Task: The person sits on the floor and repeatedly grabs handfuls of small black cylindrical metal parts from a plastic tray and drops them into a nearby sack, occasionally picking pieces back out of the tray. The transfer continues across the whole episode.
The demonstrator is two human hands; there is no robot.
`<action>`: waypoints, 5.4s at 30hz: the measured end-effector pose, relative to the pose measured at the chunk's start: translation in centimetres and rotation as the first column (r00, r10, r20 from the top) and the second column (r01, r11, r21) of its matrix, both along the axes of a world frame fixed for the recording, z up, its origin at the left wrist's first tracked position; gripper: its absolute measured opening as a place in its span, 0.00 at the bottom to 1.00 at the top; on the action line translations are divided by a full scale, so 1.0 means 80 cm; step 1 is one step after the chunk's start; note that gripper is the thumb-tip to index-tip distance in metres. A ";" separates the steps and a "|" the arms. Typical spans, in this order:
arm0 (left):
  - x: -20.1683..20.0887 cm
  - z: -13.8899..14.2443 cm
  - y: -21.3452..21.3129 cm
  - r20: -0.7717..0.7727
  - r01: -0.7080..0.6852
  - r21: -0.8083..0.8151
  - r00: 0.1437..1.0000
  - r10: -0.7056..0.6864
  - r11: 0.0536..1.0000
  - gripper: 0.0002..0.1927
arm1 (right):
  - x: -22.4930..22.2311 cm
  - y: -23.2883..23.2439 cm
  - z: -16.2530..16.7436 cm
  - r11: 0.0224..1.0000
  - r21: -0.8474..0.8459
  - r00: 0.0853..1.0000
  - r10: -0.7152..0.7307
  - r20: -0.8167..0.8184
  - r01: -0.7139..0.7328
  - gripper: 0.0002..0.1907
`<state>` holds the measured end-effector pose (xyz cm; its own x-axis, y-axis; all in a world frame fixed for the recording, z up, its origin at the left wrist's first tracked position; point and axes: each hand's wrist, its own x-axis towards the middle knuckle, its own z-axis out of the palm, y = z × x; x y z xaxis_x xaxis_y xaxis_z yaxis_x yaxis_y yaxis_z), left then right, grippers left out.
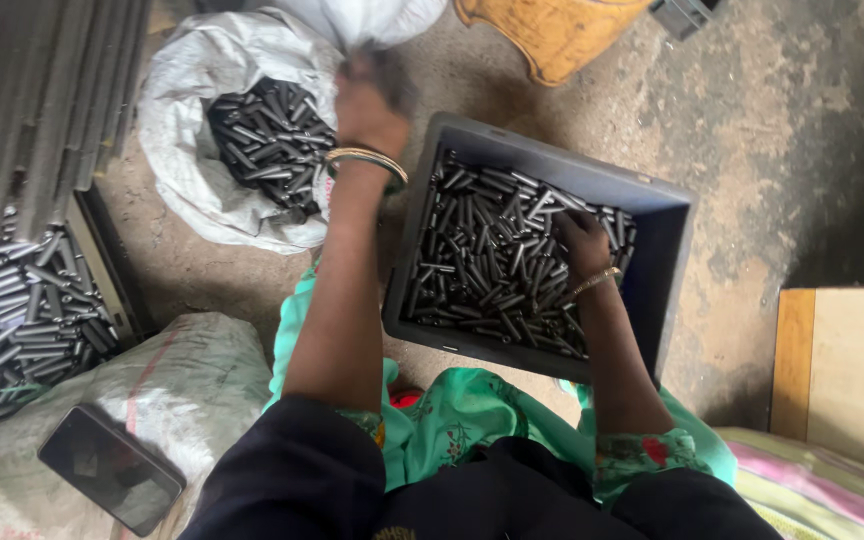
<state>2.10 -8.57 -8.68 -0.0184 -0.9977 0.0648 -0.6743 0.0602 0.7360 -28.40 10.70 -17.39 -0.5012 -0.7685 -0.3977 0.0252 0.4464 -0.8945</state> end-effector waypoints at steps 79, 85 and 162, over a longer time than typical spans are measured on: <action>-0.054 -0.034 0.089 -0.773 0.525 0.472 0.633 0.046 0.708 0.39 | 0.060 0.030 0.076 0.952 -0.197 0.601 0.018 0.799 0.233 0.23; 0.054 -0.029 0.008 -0.406 0.178 0.256 0.912 -0.061 0.950 0.34 | 0.181 -0.098 0.152 0.930 -0.330 0.640 0.355 0.682 -0.165 0.28; -0.092 -0.035 0.197 -0.757 0.535 0.443 0.653 -0.019 0.719 0.17 | 0.049 0.019 -0.081 0.582 0.813 0.564 0.681 -0.468 -0.028 0.49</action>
